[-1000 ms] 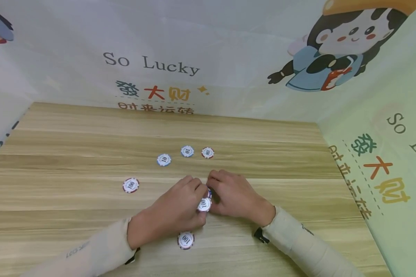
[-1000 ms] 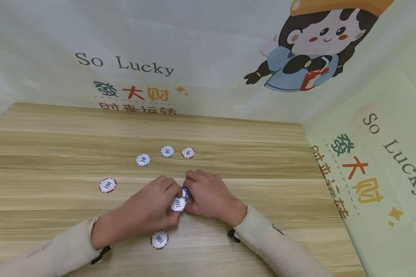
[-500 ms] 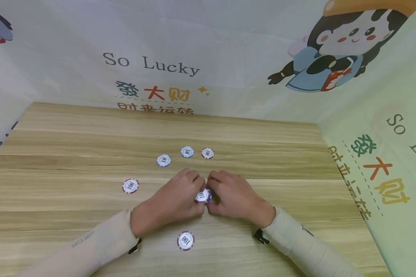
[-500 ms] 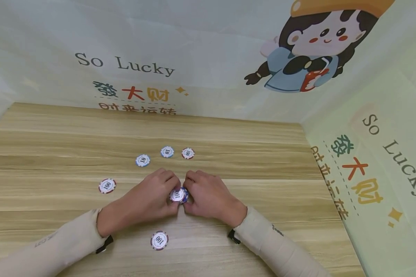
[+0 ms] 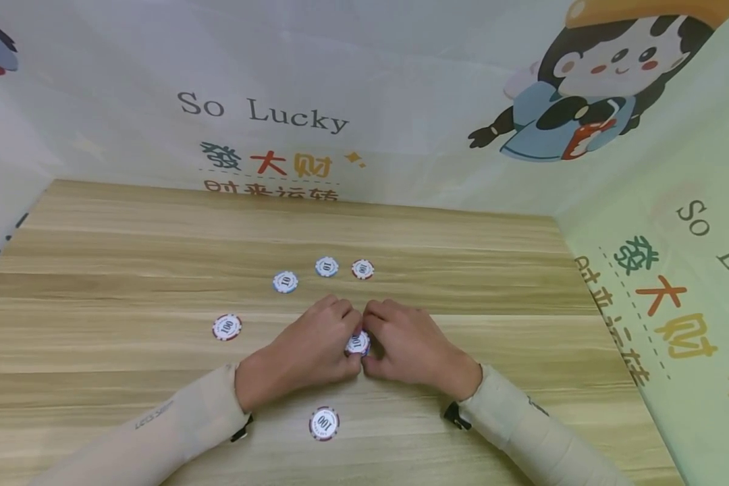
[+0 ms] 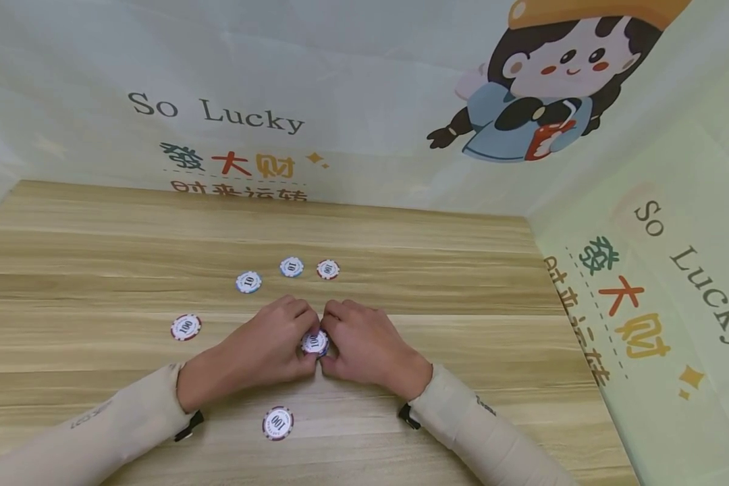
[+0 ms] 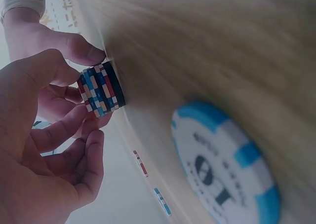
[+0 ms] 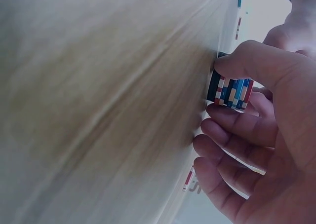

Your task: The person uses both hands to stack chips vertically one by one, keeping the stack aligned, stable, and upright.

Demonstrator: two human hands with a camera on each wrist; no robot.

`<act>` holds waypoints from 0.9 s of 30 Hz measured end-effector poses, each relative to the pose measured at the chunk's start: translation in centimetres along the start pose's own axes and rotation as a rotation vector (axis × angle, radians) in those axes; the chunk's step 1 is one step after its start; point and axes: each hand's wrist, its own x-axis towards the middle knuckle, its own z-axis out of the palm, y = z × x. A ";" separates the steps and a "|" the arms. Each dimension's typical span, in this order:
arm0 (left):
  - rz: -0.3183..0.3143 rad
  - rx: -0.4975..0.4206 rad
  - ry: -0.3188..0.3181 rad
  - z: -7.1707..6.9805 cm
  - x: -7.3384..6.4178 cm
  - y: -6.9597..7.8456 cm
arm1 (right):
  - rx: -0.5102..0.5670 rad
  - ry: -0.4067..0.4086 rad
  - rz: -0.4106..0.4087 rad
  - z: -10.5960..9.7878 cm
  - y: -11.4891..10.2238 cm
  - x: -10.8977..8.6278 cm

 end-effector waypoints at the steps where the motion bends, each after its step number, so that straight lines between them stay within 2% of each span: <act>1: 0.000 0.001 -0.003 0.0 0.0 0.0 | 0.000 0.000 0.000 0.0 0.0 0.0; 8: -0.006 -0.007 -0.030 -0.5 -0.2 0.0 | -0.012 -0.005 -0.006 0.0 0.0 0.0; 18: 0.011 0.014 0.021 -1.1 -1.3 0.1 | 0.012 -0.002 -0.002 0.1 -0.1 -0.1; 23: 0.018 -0.015 -0.033 -1.8 -2.3 0.6 | 0.025 -0.022 0.010 0.1 -0.1 0.0; 27: 0.071 -0.014 -0.099 -2.4 -3.1 1.2 | 0.031 -0.034 0.015 0.0 -0.1 0.1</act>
